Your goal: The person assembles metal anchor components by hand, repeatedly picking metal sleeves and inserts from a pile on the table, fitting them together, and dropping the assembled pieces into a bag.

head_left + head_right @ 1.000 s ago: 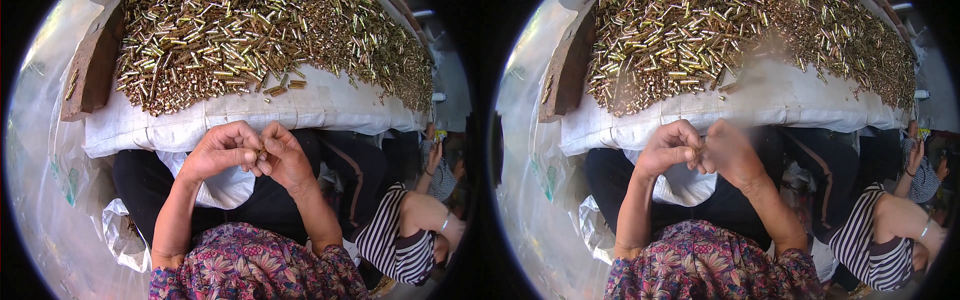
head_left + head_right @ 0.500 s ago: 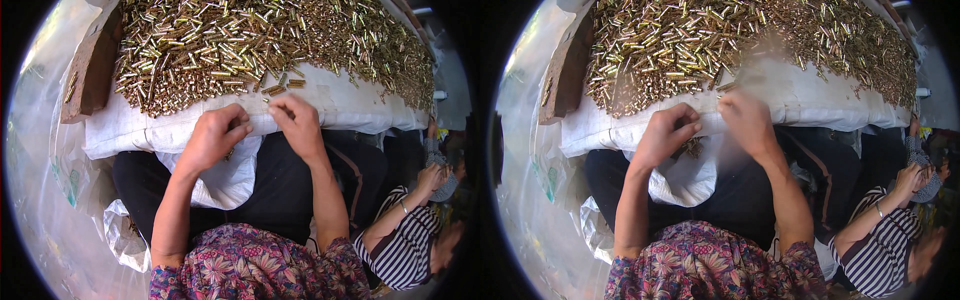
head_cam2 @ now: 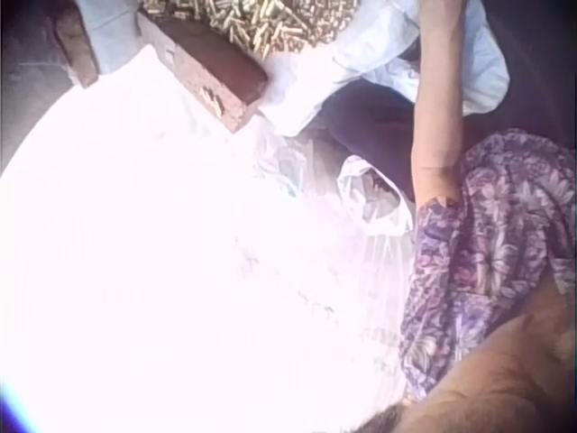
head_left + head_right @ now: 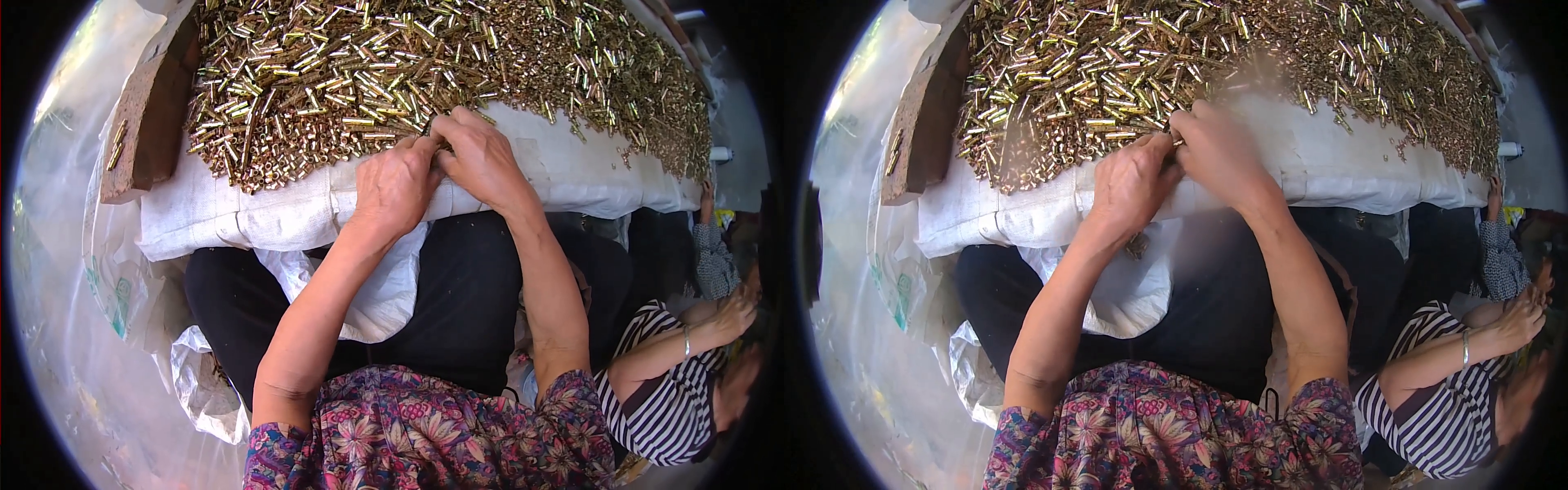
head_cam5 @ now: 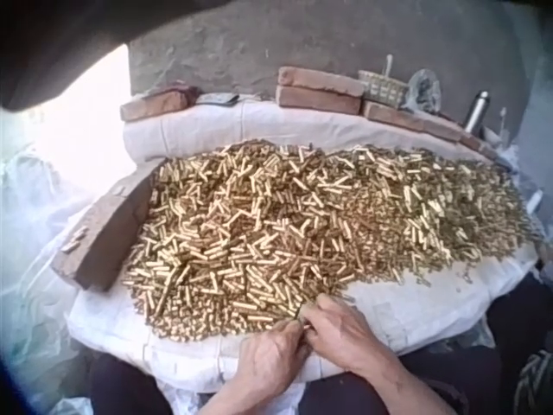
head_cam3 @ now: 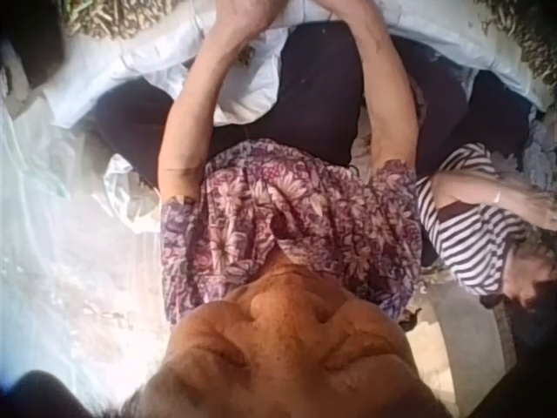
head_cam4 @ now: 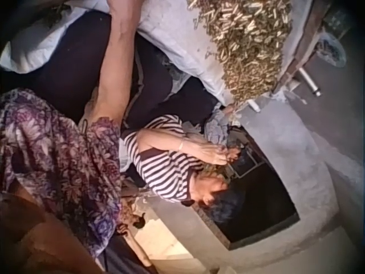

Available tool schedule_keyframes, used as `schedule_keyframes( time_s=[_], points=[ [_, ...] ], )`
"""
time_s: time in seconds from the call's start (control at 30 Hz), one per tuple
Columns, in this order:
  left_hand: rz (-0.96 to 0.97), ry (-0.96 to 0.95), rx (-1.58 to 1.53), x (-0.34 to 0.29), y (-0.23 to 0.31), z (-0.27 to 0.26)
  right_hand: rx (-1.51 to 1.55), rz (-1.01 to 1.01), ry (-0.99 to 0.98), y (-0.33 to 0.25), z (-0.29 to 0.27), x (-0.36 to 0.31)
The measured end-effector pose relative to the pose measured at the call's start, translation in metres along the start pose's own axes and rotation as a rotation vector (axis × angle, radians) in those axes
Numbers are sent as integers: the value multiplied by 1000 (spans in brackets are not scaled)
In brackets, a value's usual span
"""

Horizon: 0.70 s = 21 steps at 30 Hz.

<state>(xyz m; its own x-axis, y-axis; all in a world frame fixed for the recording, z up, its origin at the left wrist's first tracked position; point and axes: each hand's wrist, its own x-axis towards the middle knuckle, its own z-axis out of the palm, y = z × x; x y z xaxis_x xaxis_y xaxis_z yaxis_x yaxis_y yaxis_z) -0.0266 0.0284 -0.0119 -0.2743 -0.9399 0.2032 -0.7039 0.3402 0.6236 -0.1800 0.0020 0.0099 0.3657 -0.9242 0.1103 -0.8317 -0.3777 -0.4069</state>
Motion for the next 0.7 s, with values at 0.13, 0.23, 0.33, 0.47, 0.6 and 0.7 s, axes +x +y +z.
schedule_keyframes(
  time_s=[0.13,0.23,0.33,0.47,0.6,0.7],
  points=[
    [20,-3,-81,-10,-7,-18,-4,-4,32,-3,3,-2],
    [-175,-36,-475,-22,-18,-39,73,-29,104,-1,8,-7],
    [-289,5,-821,-30,-28,-50,218,-97,294,-1,9,-15],
    [-391,5,-1182,-40,-28,-63,928,207,17,-22,0,-38],
    [-348,-92,-1369,-51,-32,-53,981,250,-3,-37,9,-55],
    [-345,-158,-1433,-56,-31,-49,999,197,-16,-46,12,-63]
  ],
)
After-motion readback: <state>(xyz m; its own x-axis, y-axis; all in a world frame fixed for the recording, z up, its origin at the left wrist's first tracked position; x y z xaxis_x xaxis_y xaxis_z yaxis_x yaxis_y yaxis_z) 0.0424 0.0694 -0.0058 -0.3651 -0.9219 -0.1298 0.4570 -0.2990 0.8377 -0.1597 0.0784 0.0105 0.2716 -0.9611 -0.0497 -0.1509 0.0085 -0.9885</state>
